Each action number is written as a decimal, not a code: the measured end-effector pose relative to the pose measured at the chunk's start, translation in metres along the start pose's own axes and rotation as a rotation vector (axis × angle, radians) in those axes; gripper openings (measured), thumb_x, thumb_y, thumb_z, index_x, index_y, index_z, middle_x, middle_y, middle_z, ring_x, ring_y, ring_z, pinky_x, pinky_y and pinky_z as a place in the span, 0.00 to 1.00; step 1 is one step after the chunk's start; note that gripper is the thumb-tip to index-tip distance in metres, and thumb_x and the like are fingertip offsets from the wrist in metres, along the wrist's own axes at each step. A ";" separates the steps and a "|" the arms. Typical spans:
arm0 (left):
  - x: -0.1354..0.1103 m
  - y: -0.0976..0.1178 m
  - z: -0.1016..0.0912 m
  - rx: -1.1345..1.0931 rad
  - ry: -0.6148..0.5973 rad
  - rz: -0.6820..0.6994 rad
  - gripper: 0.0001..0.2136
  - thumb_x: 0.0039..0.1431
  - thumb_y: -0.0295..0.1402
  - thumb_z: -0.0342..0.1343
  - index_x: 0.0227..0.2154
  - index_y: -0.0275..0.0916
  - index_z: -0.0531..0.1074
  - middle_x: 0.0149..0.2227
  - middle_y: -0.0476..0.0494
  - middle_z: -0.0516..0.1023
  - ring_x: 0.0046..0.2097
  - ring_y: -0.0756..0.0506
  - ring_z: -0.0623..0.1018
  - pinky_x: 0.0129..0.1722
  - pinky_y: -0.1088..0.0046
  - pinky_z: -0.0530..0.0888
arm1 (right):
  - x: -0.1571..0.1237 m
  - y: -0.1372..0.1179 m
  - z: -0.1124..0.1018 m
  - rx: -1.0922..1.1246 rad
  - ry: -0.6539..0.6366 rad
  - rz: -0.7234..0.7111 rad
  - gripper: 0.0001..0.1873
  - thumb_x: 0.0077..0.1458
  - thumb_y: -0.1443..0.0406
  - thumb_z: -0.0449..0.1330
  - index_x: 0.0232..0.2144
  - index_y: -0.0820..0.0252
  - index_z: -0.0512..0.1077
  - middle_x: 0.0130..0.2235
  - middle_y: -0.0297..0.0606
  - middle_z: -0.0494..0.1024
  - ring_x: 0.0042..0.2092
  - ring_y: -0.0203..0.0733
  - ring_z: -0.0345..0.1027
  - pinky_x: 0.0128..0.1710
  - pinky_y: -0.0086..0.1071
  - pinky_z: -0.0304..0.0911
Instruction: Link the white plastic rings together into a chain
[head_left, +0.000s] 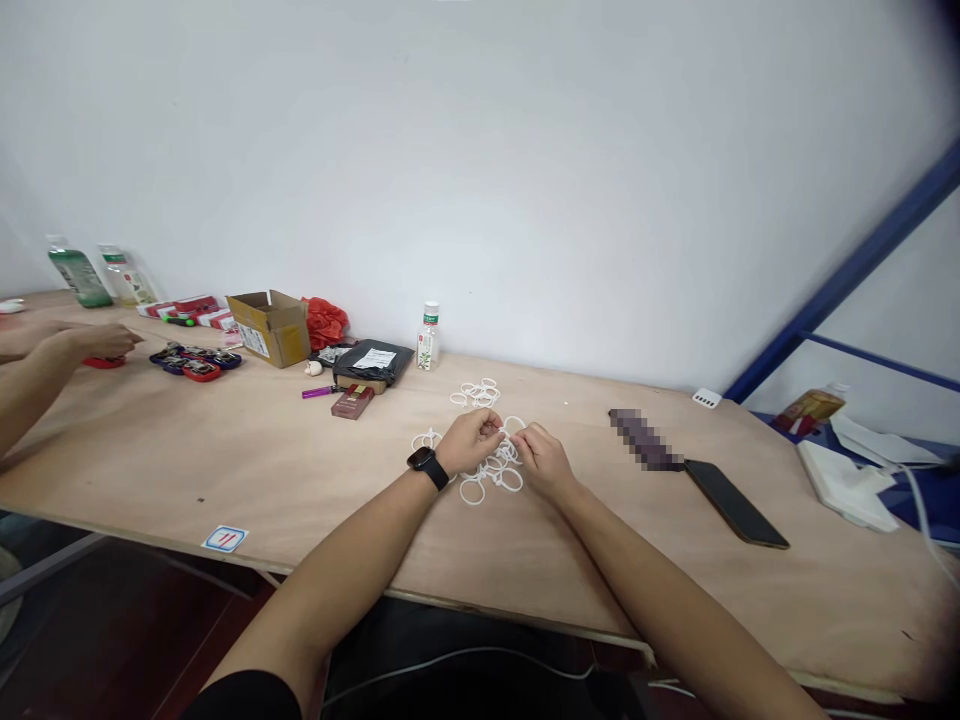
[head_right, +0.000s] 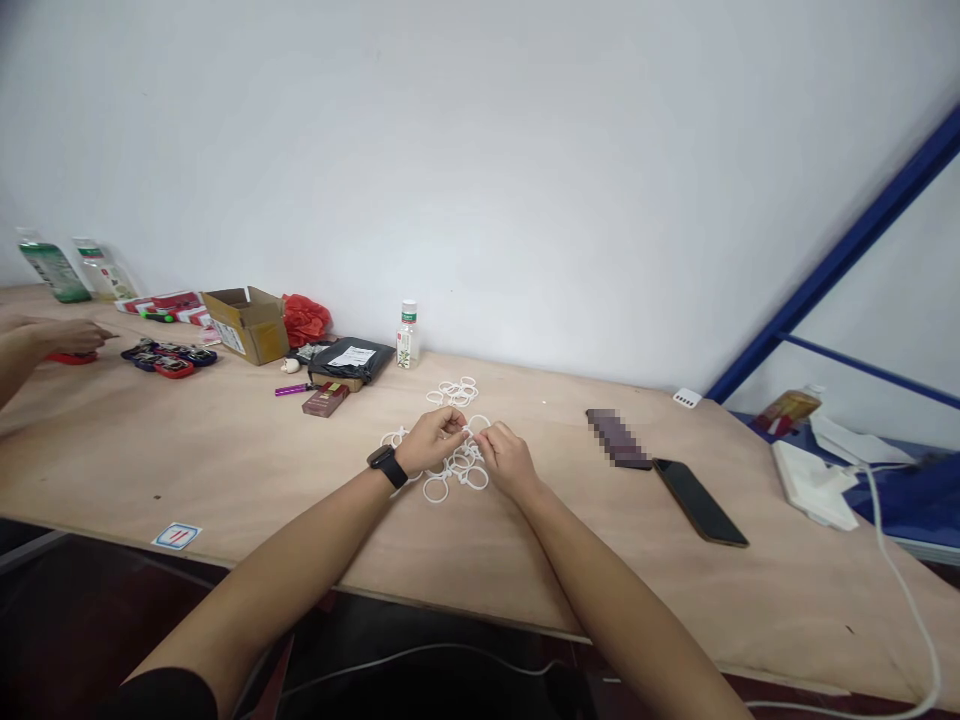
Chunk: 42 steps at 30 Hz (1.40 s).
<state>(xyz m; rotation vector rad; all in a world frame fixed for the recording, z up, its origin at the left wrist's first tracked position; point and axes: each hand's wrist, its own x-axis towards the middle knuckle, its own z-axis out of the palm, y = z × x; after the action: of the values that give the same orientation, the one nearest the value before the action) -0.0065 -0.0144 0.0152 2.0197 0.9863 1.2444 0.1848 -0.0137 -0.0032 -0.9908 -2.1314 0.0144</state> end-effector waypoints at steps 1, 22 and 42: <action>0.000 0.001 0.000 0.008 0.000 0.003 0.05 0.54 0.31 0.57 0.33 0.36 0.70 0.31 0.48 0.75 0.32 0.50 0.74 0.34 0.75 0.71 | 0.000 0.000 0.000 0.001 -0.002 -0.002 0.17 0.66 0.59 0.46 0.27 0.57 0.67 0.28 0.37 0.69 0.30 0.39 0.63 0.31 0.32 0.57; -0.002 0.009 -0.002 0.044 0.057 0.035 0.04 0.47 0.27 0.58 0.28 0.35 0.73 0.25 0.49 0.76 0.28 0.51 0.75 0.30 0.77 0.72 | -0.002 0.000 -0.001 -0.006 -0.018 -0.044 0.18 0.67 0.57 0.44 0.29 0.57 0.67 0.29 0.38 0.68 0.31 0.40 0.62 0.32 0.32 0.58; 0.002 0.002 -0.002 0.367 -0.015 0.188 0.03 0.55 0.30 0.56 0.32 0.38 0.73 0.32 0.45 0.79 0.35 0.47 0.78 0.39 0.71 0.73 | -0.004 -0.001 0.006 -0.114 0.038 0.043 0.16 0.66 0.60 0.45 0.30 0.56 0.67 0.31 0.39 0.66 0.33 0.42 0.62 0.31 0.33 0.56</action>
<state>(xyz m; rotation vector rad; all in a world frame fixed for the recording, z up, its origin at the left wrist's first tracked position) -0.0070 -0.0139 0.0181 2.4484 1.1022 1.2094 0.1818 -0.0152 -0.0096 -1.0949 -2.0952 -0.1052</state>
